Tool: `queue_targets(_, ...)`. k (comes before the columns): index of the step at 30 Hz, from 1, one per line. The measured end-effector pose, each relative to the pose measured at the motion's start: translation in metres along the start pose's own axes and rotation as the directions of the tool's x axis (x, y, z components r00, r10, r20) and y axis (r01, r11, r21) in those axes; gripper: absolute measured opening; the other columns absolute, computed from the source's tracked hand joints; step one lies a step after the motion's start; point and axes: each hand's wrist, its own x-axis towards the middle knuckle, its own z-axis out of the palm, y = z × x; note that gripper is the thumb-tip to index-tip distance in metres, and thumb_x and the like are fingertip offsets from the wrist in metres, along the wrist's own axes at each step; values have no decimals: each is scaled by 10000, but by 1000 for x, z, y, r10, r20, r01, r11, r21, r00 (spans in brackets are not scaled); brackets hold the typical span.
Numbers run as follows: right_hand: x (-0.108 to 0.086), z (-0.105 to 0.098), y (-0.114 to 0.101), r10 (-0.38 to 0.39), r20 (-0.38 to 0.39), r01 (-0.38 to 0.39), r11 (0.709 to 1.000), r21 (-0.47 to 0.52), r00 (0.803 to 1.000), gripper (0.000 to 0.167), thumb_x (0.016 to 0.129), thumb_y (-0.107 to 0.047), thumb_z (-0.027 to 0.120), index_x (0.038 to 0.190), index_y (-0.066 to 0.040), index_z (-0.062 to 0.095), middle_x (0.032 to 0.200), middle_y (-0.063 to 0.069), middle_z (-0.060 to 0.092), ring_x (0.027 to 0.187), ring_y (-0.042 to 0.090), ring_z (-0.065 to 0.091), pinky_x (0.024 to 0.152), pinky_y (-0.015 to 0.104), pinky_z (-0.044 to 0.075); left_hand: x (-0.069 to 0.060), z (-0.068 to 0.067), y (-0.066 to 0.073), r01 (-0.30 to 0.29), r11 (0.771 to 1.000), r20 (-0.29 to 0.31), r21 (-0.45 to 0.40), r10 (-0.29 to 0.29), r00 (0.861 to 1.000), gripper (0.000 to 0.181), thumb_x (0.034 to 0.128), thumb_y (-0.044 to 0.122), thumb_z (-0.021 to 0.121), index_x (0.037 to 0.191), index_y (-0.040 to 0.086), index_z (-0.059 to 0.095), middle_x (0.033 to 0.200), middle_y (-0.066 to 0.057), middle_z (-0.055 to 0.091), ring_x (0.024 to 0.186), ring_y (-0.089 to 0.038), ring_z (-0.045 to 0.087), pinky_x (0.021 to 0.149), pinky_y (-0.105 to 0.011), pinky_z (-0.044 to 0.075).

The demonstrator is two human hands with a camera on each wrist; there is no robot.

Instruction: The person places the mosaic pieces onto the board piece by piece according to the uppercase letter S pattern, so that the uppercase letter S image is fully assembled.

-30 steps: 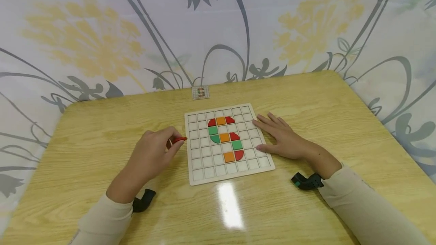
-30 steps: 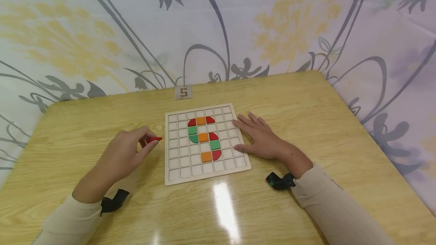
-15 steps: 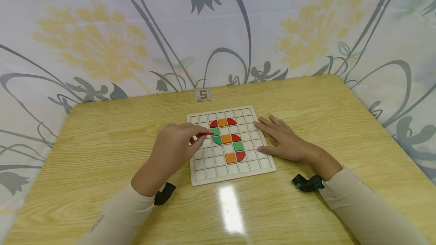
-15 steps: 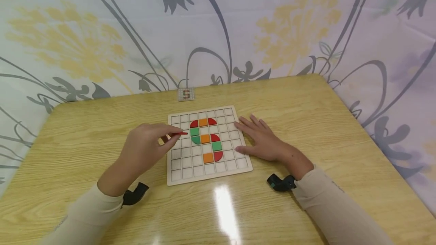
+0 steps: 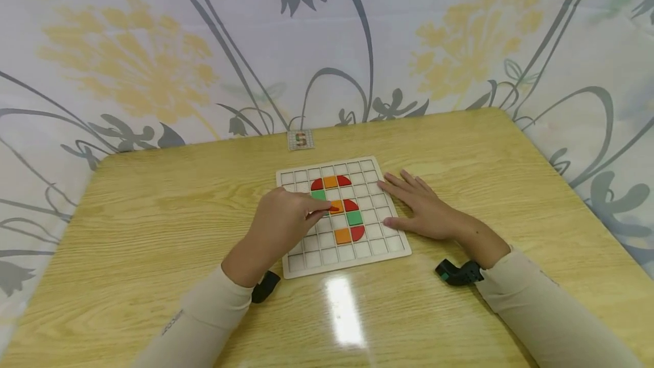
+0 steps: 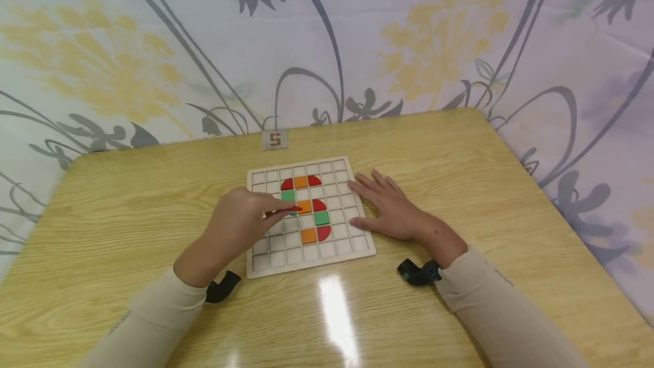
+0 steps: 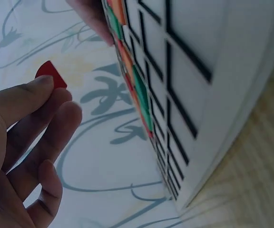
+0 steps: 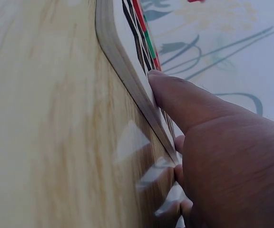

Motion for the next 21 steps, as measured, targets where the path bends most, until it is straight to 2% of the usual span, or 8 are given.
queue_targets(4, 0, 0, 0, 2, 1, -2, 1000, -7, 1000, 808, 955, -495, 626, 1602, -202, 241, 1682, 102, 148, 1553, 398, -32, 1216, 611, -32, -2, 4, 0, 24, 1000, 56, -17, -23, 998, 87, 843, 222, 810, 927, 239, 829, 863, 91, 783, 706, -60, 726, 545, -203, 465)
queue_targets(7, 1, 1, -1, 2, 4, -2, 1000, -9, 1000, 811, 955, -503, 621, 1603, -203, 237, 1682, 101, 146, 1553, 400, -33, 1217, 609, -33, -4, 7, 0, 21, 1000, 105, 0, -21, 994, 28, 853, 240, 802, 875, 233, 819, 797, 101, 769, 625, -48, 669, 528, -211, 447)
queue_targets(10, 3, 1, -1, 2, 5, -2, 1000, -11, 1000, 813, 956, -503, 619, 1605, -201, 232, 1681, 103, 147, 1553, 401, -34, 1218, 609, -33, -5, 10, 0, 13, 999, 159, 30, -17, 987, 55, 857, 281, 796, 851, 227, 804, 771, 108, 757, 596, -48, 634, 537, -221, 447)
queue_targets(21, 0, 0, 0, 11, 14, -11, 1000, 7, 1000, 815, 955, -497, 625, 1604, -193, 235, 1682, 115, 135, 1551, 406, -46, 1212, 623, -35, -7, 13, -6, -10, 1000, 274, -19, 15, 962, 49, 852, 277, 801, 870, 231, 808, 840, 110, 769, 707, -59, 696, 541, -210, 455)
